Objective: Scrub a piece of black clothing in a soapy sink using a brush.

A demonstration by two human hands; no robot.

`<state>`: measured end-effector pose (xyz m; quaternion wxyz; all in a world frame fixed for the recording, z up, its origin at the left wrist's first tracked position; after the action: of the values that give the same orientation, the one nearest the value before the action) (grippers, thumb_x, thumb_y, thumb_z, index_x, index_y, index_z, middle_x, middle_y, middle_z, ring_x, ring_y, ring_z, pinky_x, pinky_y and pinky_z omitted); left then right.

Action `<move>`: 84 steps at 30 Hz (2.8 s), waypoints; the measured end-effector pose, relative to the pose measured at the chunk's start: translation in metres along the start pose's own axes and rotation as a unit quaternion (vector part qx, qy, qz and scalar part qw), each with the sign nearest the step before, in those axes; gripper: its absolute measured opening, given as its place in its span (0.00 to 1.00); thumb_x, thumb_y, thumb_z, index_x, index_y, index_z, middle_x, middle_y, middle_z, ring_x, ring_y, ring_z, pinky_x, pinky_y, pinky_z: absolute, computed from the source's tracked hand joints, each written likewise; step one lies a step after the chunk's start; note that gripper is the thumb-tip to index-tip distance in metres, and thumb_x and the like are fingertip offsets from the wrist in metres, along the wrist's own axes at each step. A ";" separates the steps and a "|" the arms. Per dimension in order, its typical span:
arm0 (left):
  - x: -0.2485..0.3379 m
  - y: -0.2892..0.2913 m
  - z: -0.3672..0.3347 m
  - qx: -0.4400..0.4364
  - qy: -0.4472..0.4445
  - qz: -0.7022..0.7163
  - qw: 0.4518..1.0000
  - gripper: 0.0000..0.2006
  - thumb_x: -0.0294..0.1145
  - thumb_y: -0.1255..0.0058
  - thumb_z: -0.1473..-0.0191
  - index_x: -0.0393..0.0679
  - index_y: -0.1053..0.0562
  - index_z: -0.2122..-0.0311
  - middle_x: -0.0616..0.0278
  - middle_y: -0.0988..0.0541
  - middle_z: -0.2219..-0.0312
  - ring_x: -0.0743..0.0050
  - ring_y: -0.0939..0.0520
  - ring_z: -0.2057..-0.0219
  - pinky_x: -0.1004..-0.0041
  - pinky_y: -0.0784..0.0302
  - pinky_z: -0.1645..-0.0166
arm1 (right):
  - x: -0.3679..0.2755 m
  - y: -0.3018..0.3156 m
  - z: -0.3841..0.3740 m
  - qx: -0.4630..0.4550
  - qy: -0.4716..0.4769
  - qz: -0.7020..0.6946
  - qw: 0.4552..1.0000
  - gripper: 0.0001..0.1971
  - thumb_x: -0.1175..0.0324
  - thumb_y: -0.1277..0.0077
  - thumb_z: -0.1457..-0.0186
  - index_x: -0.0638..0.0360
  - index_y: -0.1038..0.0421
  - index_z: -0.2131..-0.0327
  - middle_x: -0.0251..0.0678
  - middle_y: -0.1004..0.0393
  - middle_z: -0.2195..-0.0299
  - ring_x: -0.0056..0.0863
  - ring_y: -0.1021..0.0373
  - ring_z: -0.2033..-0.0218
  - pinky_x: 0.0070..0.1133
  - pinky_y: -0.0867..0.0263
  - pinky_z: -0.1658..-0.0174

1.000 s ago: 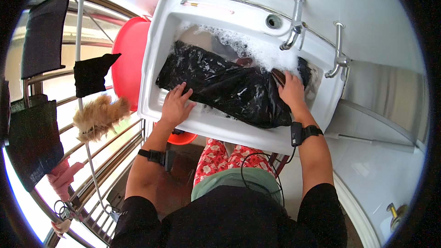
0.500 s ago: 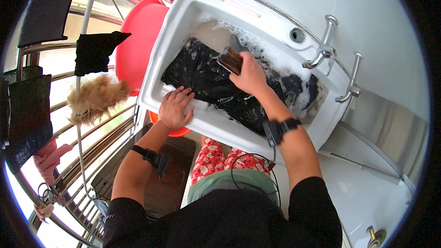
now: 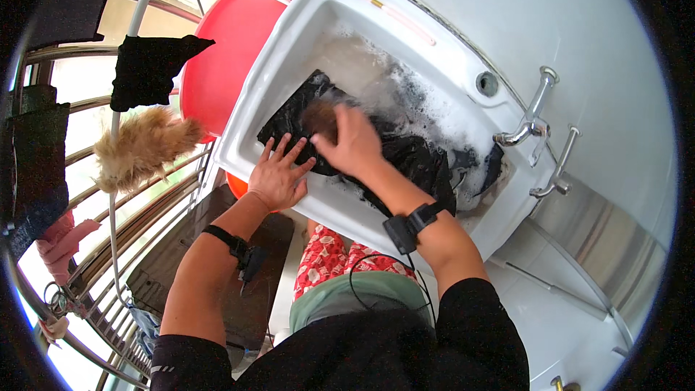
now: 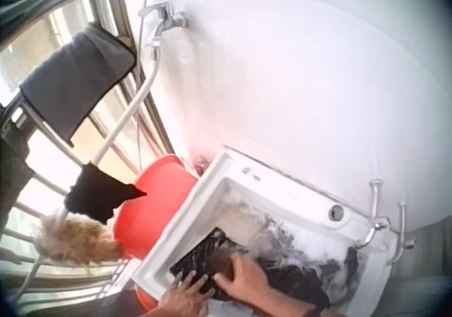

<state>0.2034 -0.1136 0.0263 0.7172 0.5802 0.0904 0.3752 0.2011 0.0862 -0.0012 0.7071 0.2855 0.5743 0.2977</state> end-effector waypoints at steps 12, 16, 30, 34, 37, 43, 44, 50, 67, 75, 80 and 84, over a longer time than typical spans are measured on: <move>-0.003 -0.009 -0.001 -0.003 0.031 0.032 0.999 0.27 0.48 0.51 0.48 0.58 0.24 0.42 0.59 0.36 0.32 0.47 0.39 0.30 0.43 0.47 0.28 | 0.033 0.000 -0.037 0.136 -0.046 0.052 0.988 0.37 0.47 0.42 0.44 0.66 0.36 0.41 0.57 0.31 0.53 0.56 0.29 0.52 0.42 0.29 0.50; -0.003 -0.001 0.000 -0.065 0.016 0.024 0.997 0.28 0.48 0.50 0.48 0.55 0.24 0.42 0.63 0.32 0.34 0.49 0.38 0.30 0.44 0.46 0.28 | -0.040 -0.014 0.000 -0.070 0.147 0.058 0.985 0.38 0.49 0.42 0.46 0.66 0.38 0.40 0.55 0.30 0.58 0.56 0.29 0.57 0.43 0.29 0.54; -0.001 -0.002 0.002 0.009 -0.006 0.039 0.999 0.25 0.44 0.51 0.48 0.54 0.23 0.43 0.66 0.28 0.37 0.54 0.35 0.32 0.46 0.43 0.29 | -0.018 0.016 -0.038 0.050 0.017 0.052 0.997 0.37 0.49 0.42 0.43 0.68 0.38 0.40 0.56 0.29 0.56 0.56 0.29 0.54 0.43 0.30 0.52; -0.006 -0.015 0.006 -0.026 -0.009 0.032 0.999 0.25 0.43 0.51 0.48 0.52 0.23 0.44 0.67 0.27 0.37 0.57 0.33 0.32 0.49 0.41 0.29 | -0.037 -0.009 -0.034 -0.066 0.077 0.072 0.992 0.36 0.53 0.38 0.47 0.63 0.38 0.40 0.55 0.29 0.57 0.56 0.29 0.56 0.43 0.30 0.53; 0.002 -0.012 -0.003 0.013 -0.020 0.049 0.999 0.25 0.42 0.51 0.48 0.51 0.23 0.44 0.67 0.27 0.37 0.60 0.33 0.33 0.51 0.41 0.29 | 0.022 -0.006 -0.077 -0.004 -0.011 0.112 0.994 0.39 0.55 0.37 0.49 0.58 0.38 0.37 0.57 0.29 0.53 0.57 0.28 0.52 0.42 0.30 0.49; -0.004 -0.013 0.009 0.018 0.002 0.065 0.998 0.25 0.41 0.52 0.48 0.50 0.23 0.44 0.66 0.27 0.38 0.60 0.33 0.33 0.51 0.41 0.29 | 0.049 0.013 -0.085 0.011 -0.053 0.080 0.995 0.43 0.44 0.40 0.45 0.54 0.43 0.32 0.58 0.30 0.49 0.55 0.30 0.46 0.40 0.31 0.45; -0.004 -0.010 0.008 0.022 -0.006 0.060 0.998 0.25 0.41 0.52 0.48 0.50 0.23 0.44 0.65 0.27 0.38 0.60 0.33 0.33 0.51 0.40 0.29 | 0.053 0.022 -0.086 0.045 -0.068 0.061 0.995 0.44 0.42 0.41 0.45 0.54 0.43 0.32 0.58 0.31 0.49 0.55 0.29 0.48 0.40 0.30 0.46; -0.002 -0.008 0.002 0.068 -0.065 0.031 0.995 0.24 0.40 0.51 0.49 0.46 0.21 0.47 0.63 0.26 0.39 0.61 0.32 0.34 0.52 0.40 0.29 | 0.096 0.015 -0.083 0.074 -0.070 0.198 0.975 0.34 0.50 0.50 0.36 0.44 0.44 0.30 0.58 0.31 0.53 0.57 0.31 0.52 0.49 0.35 0.48; -0.001 -0.022 0.007 0.081 -0.075 0.057 0.992 0.21 0.40 0.49 0.51 0.44 0.18 0.53 0.62 0.20 0.45 0.61 0.24 0.40 0.56 0.29 0.35 | -0.006 -0.002 -0.057 0.043 0.123 0.076 0.989 0.26 0.58 0.42 0.43 0.41 0.28 0.40 0.52 0.30 0.61 0.54 0.29 0.62 0.42 0.30 0.57; -0.002 -0.013 0.007 0.050 -0.055 0.053 0.996 0.21 0.41 0.50 0.51 0.45 0.18 0.53 0.64 0.20 0.44 0.62 0.25 0.38 0.54 0.31 0.34 | -0.029 -0.022 -0.036 -0.027 0.206 0.039 0.977 0.24 0.55 0.42 0.44 0.36 0.26 0.42 0.48 0.30 0.63 0.51 0.29 0.61 0.42 0.30 0.57; 0.001 -0.021 0.006 0.068 -0.040 0.055 0.995 0.21 0.41 0.49 0.51 0.46 0.19 0.52 0.61 0.22 0.43 0.61 0.26 0.38 0.53 0.31 0.34 | 0.006 0.001 -0.071 0.084 0.084 0.066 0.991 0.25 0.57 0.42 0.43 0.42 0.27 0.41 0.53 0.29 0.61 0.54 0.29 0.60 0.42 0.29 0.56; -0.005 -0.013 0.014 0.096 0.014 0.036 0.995 0.22 0.42 0.48 0.52 0.47 0.19 0.52 0.57 0.24 0.41 0.56 0.26 0.37 0.49 0.32 0.34 | -0.013 0.004 -0.012 0.030 0.156 -0.021 0.987 0.27 0.58 0.41 0.43 0.42 0.29 0.39 0.52 0.30 0.59 0.54 0.29 0.58 0.40 0.30 0.52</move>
<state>0.2135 -0.1274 0.0172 0.6429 0.6436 0.1149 0.3990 0.1871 0.0800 0.0086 0.6066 0.2441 0.6919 0.3061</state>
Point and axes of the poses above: each hand's wrist, its own z-axis away from the middle knuckle, its own y-axis out of the back of the hand, x = y × z, the point moved 4 cm from there along -z, towards the middle knuckle
